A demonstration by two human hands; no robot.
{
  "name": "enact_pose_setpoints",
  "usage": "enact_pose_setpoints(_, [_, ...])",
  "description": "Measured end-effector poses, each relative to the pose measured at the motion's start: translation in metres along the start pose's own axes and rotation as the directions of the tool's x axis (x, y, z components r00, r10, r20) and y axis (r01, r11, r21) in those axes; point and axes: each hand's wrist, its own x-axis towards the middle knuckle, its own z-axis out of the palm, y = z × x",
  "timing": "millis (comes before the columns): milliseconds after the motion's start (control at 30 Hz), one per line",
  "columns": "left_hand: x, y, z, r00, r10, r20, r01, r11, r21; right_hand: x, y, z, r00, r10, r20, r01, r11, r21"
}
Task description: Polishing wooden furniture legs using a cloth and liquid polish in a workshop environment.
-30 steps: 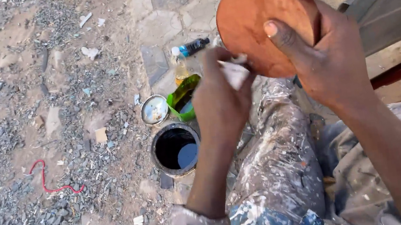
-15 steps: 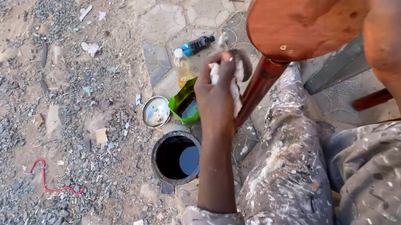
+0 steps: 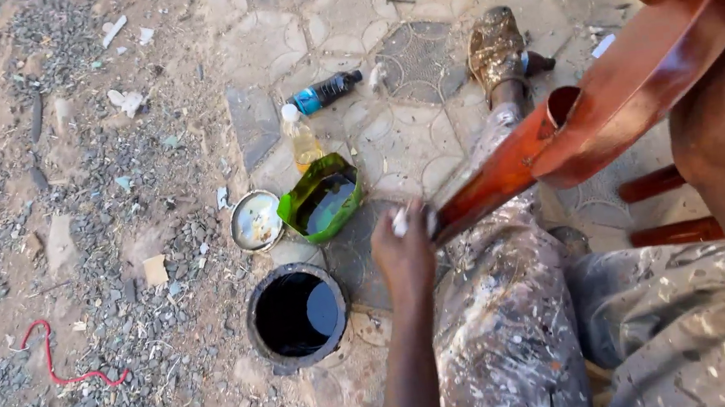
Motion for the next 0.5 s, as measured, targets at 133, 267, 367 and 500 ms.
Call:
enact_pose_setpoints(133, [-0.061,0.105,-0.005,0.842,0.466,0.272,-0.292,0.817,-0.497,-0.001,-0.027,0.008,0.972,0.233,0.007,-0.222,0.915,0.336])
enact_pose_setpoints(267, [-0.061,0.079,-0.006,0.714,0.678,0.176,-0.621,0.729,-0.287,-0.006,-0.040,0.000,0.979,0.191,0.077,-0.205,0.921,0.330])
enact_pose_setpoints(367, [-0.016,-0.017,0.005,0.791,0.610,0.038,-0.611,0.792,0.006,-0.004,-0.043,-0.010,0.962,-0.002,0.273,-0.053,0.980,0.194])
enact_pose_setpoints(500, [-0.009,-0.059,-0.003,1.000,-0.013,0.005,0.012,0.992,0.125,-0.005,-0.067,-0.010,0.917,0.309,0.254,-0.352,0.925,0.144])
